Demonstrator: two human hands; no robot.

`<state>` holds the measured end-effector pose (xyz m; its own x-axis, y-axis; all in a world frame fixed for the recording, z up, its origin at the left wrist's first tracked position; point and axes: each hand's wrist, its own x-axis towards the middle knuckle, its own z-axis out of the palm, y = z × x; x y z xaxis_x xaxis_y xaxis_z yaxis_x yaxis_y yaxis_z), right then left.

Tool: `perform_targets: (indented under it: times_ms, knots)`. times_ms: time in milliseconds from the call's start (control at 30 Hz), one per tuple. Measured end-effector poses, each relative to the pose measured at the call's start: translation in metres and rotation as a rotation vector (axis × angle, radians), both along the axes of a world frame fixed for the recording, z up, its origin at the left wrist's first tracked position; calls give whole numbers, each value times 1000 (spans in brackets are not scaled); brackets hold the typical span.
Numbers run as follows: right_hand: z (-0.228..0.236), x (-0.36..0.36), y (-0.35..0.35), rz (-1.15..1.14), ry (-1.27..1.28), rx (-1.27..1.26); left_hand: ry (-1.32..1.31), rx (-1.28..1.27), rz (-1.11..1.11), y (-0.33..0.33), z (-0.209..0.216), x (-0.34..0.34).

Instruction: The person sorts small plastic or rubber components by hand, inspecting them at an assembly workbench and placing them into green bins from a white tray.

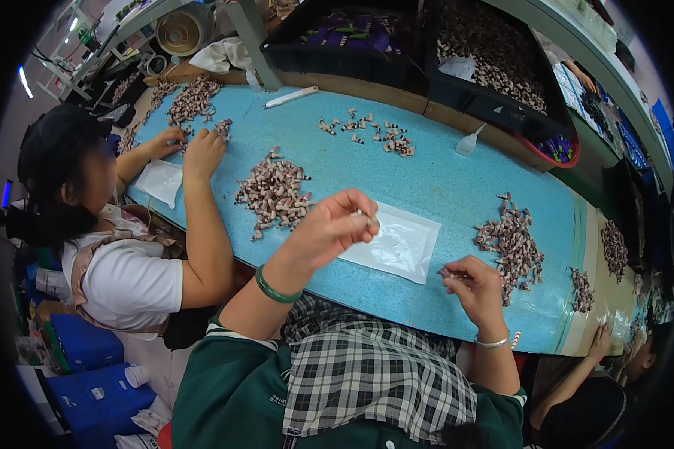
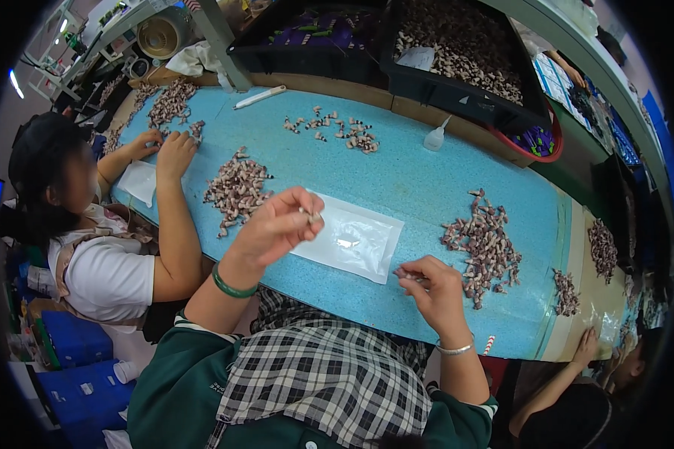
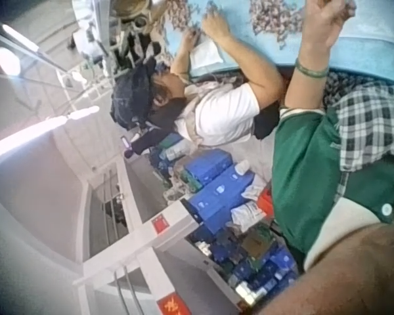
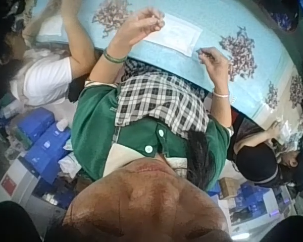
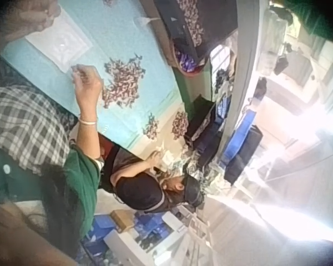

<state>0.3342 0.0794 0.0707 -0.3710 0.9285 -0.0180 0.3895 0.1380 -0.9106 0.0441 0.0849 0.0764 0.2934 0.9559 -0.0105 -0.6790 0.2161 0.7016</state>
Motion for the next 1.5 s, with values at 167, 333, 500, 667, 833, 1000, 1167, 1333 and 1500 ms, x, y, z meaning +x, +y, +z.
perform_targets:
  times_ms: [167, 333, 500, 667, 833, 1000, 1167, 1333, 1500]
  knots:
    - [1, -44, 10, 38, 87, -60, 53, -93, 49, -30, -13, 10]
    - [-7, -73, 29, 158, -239, 378, 135, -137, 201, -46, -27, -11]
    - [-9, -89, 36, 209, -518, 608, 172, -57, 291, -53, -35, -29]
    - [-9, -99, 37, 259, -682, 681, 251, -116, 387, -58, -36, -37]
    - [-10, -105, 36, 306, -765, 707, 326, -81, 322, -58, -35, -36]
    - [-11, -112, 34, 294, -729, 651, 390, -29, 338, -57, -36, -32]
    - [-11, -109, 35, 293, -549, 549, 391, 2, 327, -61, -37, -32]
    - [0, -93, 23, 207, 200, -309, 382, 10, 238, -64, -38, -18]
    - [13, -89, -3, 162, 401, -370, 429, 10, 119, -67, -27, 0]
